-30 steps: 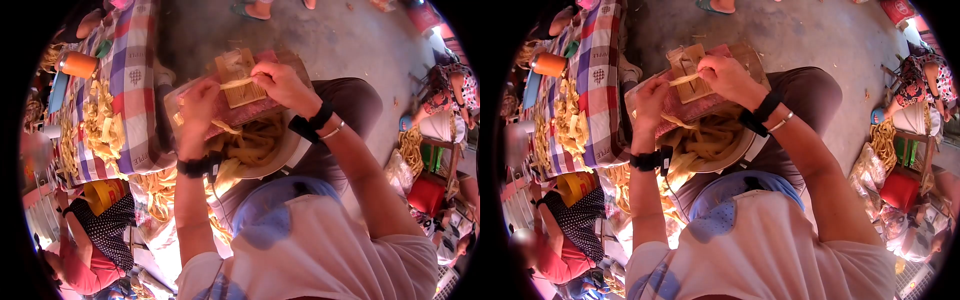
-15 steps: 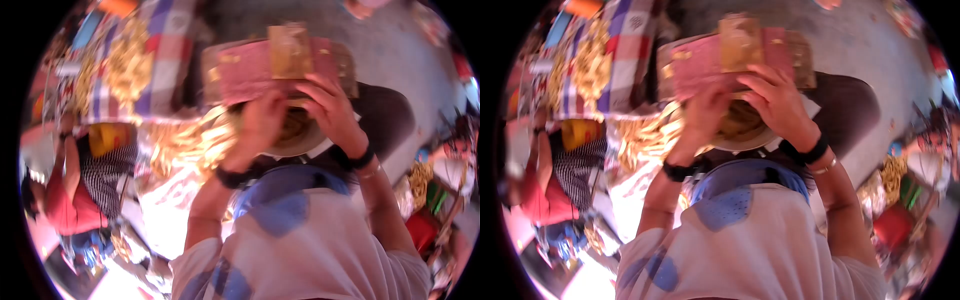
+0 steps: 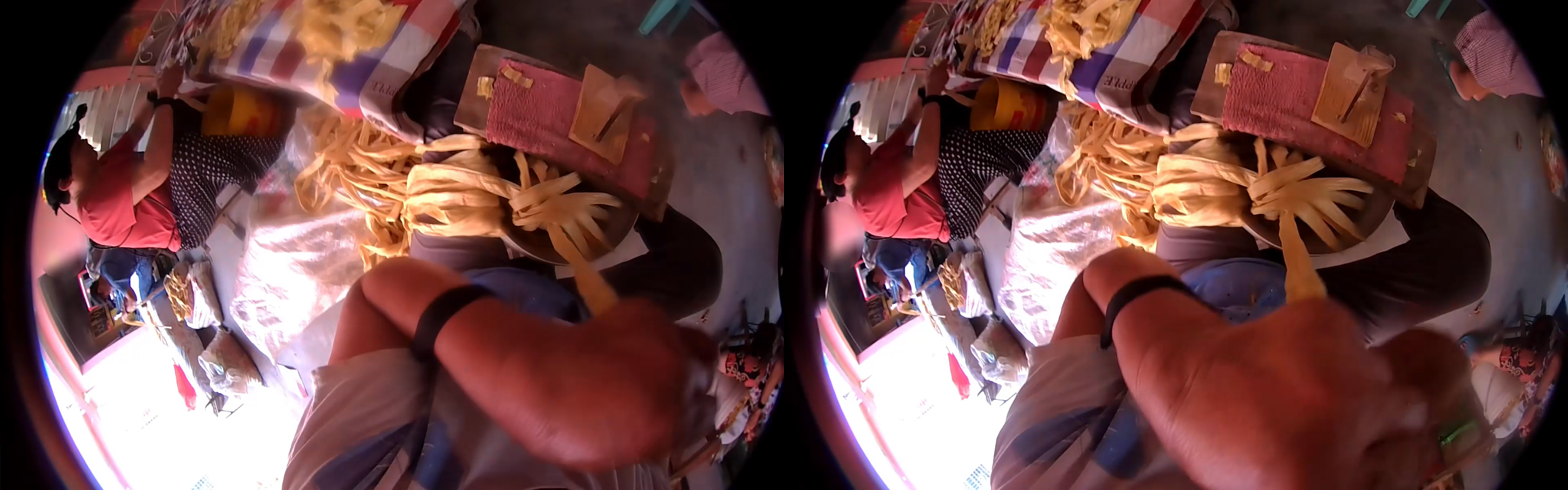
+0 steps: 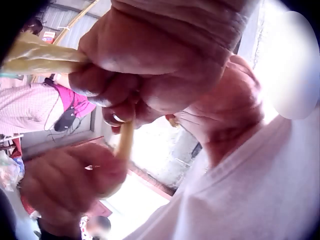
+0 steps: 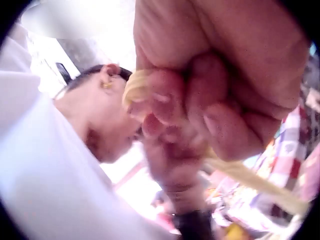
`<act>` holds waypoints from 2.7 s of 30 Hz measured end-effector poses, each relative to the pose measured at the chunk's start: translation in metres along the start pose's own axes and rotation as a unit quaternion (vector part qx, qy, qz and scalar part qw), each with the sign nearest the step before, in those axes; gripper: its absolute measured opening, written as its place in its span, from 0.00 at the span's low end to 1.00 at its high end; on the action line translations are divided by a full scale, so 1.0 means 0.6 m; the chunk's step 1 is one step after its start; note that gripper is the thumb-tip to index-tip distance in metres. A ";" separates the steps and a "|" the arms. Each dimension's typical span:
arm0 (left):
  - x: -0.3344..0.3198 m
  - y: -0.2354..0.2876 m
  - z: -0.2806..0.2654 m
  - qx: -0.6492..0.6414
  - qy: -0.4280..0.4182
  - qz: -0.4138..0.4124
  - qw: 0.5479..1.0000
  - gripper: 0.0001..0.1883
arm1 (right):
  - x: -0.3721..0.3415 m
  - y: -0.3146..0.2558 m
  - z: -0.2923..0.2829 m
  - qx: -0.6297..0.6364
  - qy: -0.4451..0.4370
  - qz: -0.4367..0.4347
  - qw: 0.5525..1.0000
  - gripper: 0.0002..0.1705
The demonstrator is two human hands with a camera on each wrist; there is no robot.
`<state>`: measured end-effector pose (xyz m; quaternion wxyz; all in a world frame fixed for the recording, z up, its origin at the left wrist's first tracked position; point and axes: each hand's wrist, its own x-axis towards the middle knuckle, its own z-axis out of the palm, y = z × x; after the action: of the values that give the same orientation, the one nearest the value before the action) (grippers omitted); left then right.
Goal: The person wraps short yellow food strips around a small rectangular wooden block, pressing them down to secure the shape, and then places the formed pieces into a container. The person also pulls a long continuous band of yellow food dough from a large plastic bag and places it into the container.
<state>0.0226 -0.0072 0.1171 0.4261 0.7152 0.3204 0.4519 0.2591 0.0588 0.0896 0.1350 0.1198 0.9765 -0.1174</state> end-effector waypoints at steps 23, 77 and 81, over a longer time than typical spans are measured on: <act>-0.072 -0.226 0.063 0.241 0.152 -0.196 0.938 0.05 | 0.160 0.007 0.169 0.392 0.384 0.294 0.782 0.10; -0.090 -0.212 -0.033 0.220 0.060 -0.221 0.948 0.05 | 0.127 0.088 0.095 0.215 0.381 0.105 0.893 0.16; -0.059 -0.187 -0.036 0.203 0.017 -0.211 0.956 0.06 | 0.143 0.068 0.046 0.439 0.183 0.110 0.873 0.16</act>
<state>-0.0191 0.0185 0.0078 0.3520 0.6951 0.5560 0.2894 0.1961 0.1076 0.0307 -0.1006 0.2926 0.8125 -0.4940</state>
